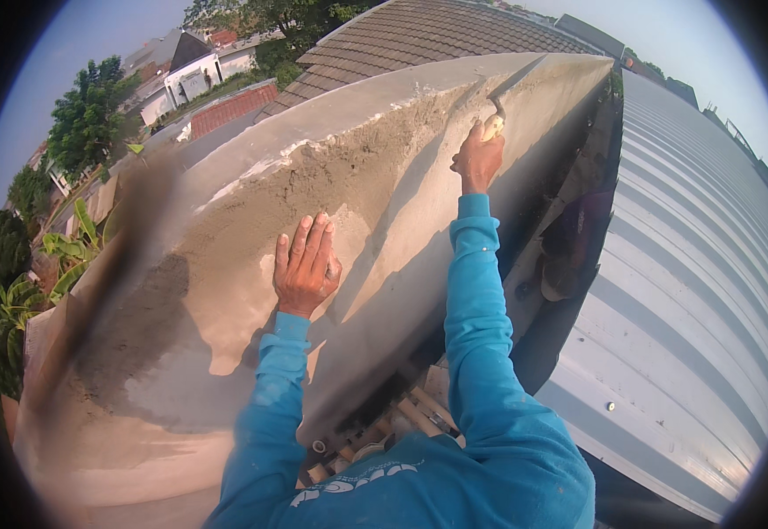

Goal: The person applies wet cement to a curved wall using a trowel, smoothing the surface repeatedly. They scoop cement from a bucket and spread it along the wall's edge, working methodically from one section to the next.

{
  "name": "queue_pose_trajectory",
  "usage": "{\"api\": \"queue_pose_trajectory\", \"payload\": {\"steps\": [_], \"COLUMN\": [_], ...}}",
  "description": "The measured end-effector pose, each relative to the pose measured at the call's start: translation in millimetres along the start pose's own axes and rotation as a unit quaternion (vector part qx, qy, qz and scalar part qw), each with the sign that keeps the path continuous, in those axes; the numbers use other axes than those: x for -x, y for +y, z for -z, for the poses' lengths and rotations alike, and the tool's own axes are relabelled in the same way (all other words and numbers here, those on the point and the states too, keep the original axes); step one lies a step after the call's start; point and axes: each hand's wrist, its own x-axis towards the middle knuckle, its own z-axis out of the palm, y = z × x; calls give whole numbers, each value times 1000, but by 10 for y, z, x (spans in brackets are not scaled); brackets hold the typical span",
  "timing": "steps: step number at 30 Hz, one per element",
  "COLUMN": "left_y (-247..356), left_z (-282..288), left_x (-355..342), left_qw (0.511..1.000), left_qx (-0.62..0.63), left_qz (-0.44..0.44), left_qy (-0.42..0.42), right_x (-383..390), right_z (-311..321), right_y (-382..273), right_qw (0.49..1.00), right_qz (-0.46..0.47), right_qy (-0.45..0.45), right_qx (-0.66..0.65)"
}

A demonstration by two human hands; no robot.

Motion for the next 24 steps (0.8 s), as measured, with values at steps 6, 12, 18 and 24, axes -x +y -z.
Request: {"api": "queue_pose_trajectory", "payload": {"steps": [6,12,18,24], "left_y": [49,45,0,75], "left_z": [9,10,38,-20], "left_x": [-28,-47,38,-38], "left_qw": [1000,1000,1000,1000], "left_qx": [7,25,24,24], "left_qz": [-2,0,5,-10], "left_qy": [-12,-5,-8,6], "right_x": [-283,-25,174,-88], "right_z": [-38,-122,-21,-17], "right_y": [359,211,-41,522], "right_qw": [997,998,998,993], "right_qz": [-13,29,15,-59], "right_qy": [-76,-7,-17,-79], "right_qx": [5,60,65,69]}}
